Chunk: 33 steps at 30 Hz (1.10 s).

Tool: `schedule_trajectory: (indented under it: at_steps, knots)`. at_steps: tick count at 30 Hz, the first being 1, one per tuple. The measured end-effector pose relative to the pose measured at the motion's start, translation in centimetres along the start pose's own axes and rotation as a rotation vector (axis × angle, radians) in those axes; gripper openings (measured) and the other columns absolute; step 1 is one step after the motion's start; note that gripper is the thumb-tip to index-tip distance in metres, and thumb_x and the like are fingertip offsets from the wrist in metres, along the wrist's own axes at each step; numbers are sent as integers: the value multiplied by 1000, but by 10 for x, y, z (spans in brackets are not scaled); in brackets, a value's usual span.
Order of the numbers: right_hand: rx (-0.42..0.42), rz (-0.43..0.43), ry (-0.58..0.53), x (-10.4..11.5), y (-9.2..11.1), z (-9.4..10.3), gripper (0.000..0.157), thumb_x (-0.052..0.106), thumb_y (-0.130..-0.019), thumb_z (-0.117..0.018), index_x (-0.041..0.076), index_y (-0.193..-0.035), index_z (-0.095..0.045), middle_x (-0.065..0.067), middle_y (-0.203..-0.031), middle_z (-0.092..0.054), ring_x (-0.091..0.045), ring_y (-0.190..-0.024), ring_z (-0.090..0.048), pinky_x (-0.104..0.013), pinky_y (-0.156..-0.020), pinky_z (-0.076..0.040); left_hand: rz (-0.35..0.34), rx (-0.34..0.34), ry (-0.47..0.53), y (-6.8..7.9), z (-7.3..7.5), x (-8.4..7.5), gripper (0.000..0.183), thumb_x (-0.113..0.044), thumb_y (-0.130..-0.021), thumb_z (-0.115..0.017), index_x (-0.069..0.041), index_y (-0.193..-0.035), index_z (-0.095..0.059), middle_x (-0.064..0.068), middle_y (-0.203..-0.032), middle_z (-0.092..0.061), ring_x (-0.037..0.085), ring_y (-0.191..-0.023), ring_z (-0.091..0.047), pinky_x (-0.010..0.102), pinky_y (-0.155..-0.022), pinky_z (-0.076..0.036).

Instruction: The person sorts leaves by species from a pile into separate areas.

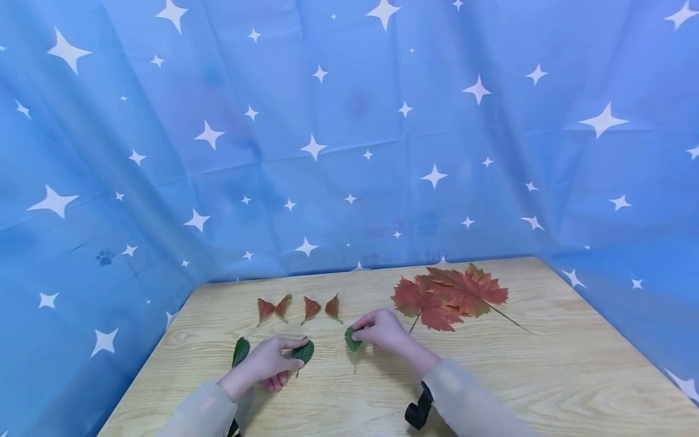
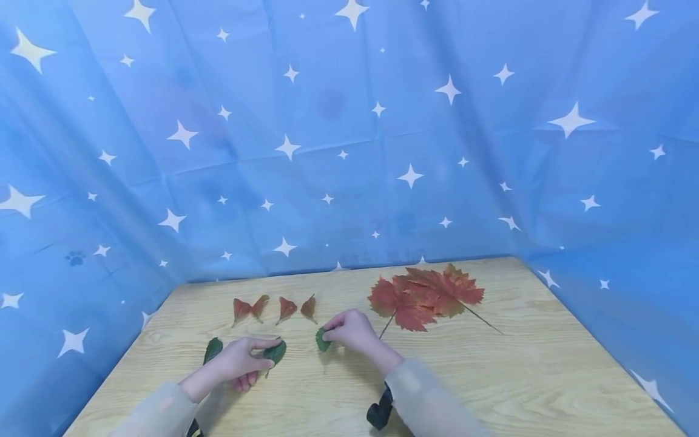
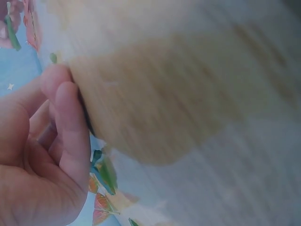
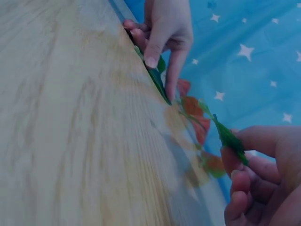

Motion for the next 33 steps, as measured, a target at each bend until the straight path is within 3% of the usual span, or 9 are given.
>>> schedule_trajectory:
  at_steps: [13, 20, 33]
  knots:
    - [17, 58, 46, 12, -12, -34, 15, 12, -78, -79, 5, -92, -77, 0, -84, -71, -10, -66, -59, -28, -55, -48, -4, -3, -2, 2, 1, -3, 54, -22, -90, -70, -17, -142, -53, 6, -47, -56, 12, -35, -51, 35, -39, -50]
    - [38, 35, 99, 10, -17, -49, 11, 13, -79, -79, 10, -90, -78, 2, -86, -71, -11, -68, -59, -30, -57, -49, 7, 0, -1, 3, -1, -6, 55, -24, -90, -71, -17, -142, -53, 7, -49, -58, 11, -35, -52, 34, -39, -50]
    - [28, 44, 249, 10, -23, -53, 15, 18, -76, -82, 14, -90, -79, 6, -85, -72, -10, -74, -62, -30, -62, -50, 19, -1, -7, -1, 0, 0, 54, -25, -90, -71, -20, -142, -53, 5, -48, -56, 12, -35, -51, 34, -39, -50]
Point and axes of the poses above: each hand's wrist, its own y-axis away from the middle knuckle, its own z-axis out of the back of the hand, x = y × z, the point moved 8 cm from there along -y, towards the middle knuckle
